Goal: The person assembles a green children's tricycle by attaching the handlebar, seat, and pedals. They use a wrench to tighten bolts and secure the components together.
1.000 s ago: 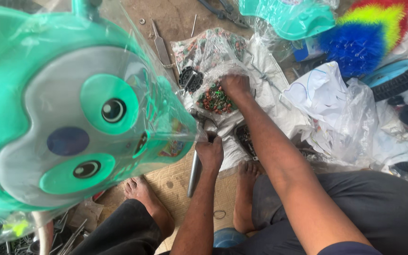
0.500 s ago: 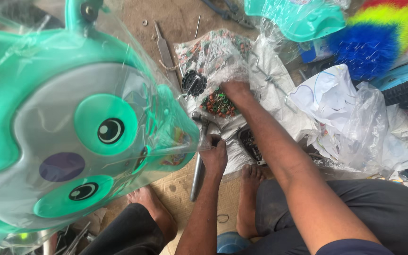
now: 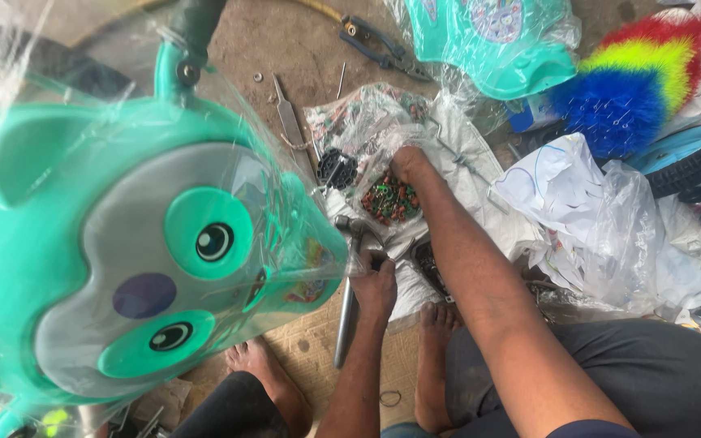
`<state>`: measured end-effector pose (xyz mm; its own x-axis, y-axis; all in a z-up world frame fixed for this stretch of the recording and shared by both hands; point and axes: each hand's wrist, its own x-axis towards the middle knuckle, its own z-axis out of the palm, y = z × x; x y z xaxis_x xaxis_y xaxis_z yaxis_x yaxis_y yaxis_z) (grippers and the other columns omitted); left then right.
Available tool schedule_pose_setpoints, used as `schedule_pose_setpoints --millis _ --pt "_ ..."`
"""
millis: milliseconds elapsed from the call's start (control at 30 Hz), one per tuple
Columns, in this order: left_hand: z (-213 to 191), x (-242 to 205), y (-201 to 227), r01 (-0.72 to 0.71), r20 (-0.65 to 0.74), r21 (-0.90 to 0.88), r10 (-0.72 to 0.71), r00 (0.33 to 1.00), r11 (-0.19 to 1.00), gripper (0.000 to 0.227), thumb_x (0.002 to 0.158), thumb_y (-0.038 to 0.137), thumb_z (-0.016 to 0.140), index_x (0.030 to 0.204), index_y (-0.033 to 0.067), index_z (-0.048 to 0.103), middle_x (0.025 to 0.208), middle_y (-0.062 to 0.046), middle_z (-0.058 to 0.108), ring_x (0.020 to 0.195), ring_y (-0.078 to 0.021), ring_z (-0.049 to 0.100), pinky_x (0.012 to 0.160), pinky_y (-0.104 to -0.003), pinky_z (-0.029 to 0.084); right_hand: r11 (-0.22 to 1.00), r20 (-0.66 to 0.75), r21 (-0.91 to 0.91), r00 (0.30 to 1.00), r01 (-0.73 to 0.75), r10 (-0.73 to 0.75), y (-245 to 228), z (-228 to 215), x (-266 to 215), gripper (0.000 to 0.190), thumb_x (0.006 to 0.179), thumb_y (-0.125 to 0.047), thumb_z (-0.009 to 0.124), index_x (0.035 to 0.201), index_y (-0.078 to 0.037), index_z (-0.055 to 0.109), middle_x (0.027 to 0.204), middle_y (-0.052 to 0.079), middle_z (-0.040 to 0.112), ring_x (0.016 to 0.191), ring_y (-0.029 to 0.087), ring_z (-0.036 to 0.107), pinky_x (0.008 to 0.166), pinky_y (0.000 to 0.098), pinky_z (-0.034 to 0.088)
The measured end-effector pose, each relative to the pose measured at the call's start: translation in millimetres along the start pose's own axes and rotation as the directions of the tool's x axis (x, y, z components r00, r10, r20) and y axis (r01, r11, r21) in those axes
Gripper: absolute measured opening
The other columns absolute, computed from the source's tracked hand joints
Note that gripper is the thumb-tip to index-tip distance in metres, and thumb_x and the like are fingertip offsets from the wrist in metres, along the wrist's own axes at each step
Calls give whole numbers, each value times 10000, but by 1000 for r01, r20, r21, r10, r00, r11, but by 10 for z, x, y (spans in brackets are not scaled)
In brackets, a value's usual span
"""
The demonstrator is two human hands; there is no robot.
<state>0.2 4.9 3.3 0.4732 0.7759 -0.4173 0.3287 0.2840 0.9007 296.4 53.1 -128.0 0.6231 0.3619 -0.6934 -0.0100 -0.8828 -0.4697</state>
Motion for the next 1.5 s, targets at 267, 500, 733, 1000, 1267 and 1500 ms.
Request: schedule_pose_setpoints --millis 267,500,733,1000,1267,1500 --pt "-28 12 -82 27 7 -7 -27 1000 1000 166 781 123 681 873 -15 685 764 -109 685 707 -204 648 702 -350 530 995 -136 -86 989 49 -61 -243 114 -140 332 939 -194 704 1201 -8 622 1082 147 656 910 230 625 825 356 501" --pt "14 28 -20 63 18 -23 -62 998 998 167 785 114 670 886 -18 676 775 -115 687 722 -200 643 710 -353 529 997 -40 -53 998 48 -50 -127 186 -121 251 940 -189 685 1125 -30 626 994 121 637 825 210 598 747 350 485" --pt "-71 8 10 81 28 35 -82 996 996 175 781 128 665 877 -17 687 773 -111 687 720 -202 651 715 -358 532 999 86 23 995 42 -44 -97 155 28 173 941 -183 666 1049 -52 630 907 94 619 740 191 572 668 345 469" --pt "-70 30 -108 -14 7 91 13 1000 996 204 785 144 685 922 -6 695 809 -130 699 763 -247 673 759 -388 532 995 7 52 996 89 -90 -300 120 -184 102 943 -177 645 962 -77 634 807 63 598 644 169 542 579 339 451" --pt "-3 84 100 -193 -44 24 194 980 981 154 784 115 681 885 2 659 788 -157 698 721 -293 683 726 -397 560 486 252 868 933 -101 -256 117 65 -1446 98 944 -171 624 875 -103 638 708 32 577 547 147 512 489 333 433" --pt "-127 -191 866 -553 0 114 557 830 825 86 831 86 683 858 19 635 841 -141 655 745 -283 676 715 -390 545 824 265 566 953 -33 -144 869 729 -2001 172 941 -258 603 1014 -118 670 769 11 608 580 137 510 453 304 360"
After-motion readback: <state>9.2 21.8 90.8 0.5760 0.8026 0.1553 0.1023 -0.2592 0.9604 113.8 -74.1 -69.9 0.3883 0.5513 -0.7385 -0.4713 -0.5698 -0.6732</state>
